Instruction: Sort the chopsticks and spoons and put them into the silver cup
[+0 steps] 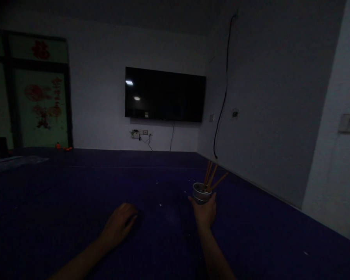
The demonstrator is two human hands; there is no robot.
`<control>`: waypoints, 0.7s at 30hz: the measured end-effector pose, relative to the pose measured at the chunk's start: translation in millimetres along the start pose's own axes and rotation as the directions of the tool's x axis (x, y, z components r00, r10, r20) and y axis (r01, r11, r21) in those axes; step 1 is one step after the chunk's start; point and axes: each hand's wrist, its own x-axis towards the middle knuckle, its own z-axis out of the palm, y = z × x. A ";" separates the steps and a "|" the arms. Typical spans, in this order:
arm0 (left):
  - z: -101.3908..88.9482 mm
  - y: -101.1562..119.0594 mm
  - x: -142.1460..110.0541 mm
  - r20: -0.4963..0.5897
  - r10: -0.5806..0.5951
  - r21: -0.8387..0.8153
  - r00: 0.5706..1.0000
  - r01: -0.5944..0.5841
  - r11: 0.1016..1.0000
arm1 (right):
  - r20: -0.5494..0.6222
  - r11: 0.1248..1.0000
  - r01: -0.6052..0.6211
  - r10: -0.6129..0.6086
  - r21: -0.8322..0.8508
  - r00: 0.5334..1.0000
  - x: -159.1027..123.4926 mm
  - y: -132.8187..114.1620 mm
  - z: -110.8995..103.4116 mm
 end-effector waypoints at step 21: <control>10.8 -0.4 -11.1 0.257 0.065 -0.040 0.964 -0.056 0.998 | 0.638 0.540 0.702 -0.754 0.464 0.158 -133.2 -108.0 -6.0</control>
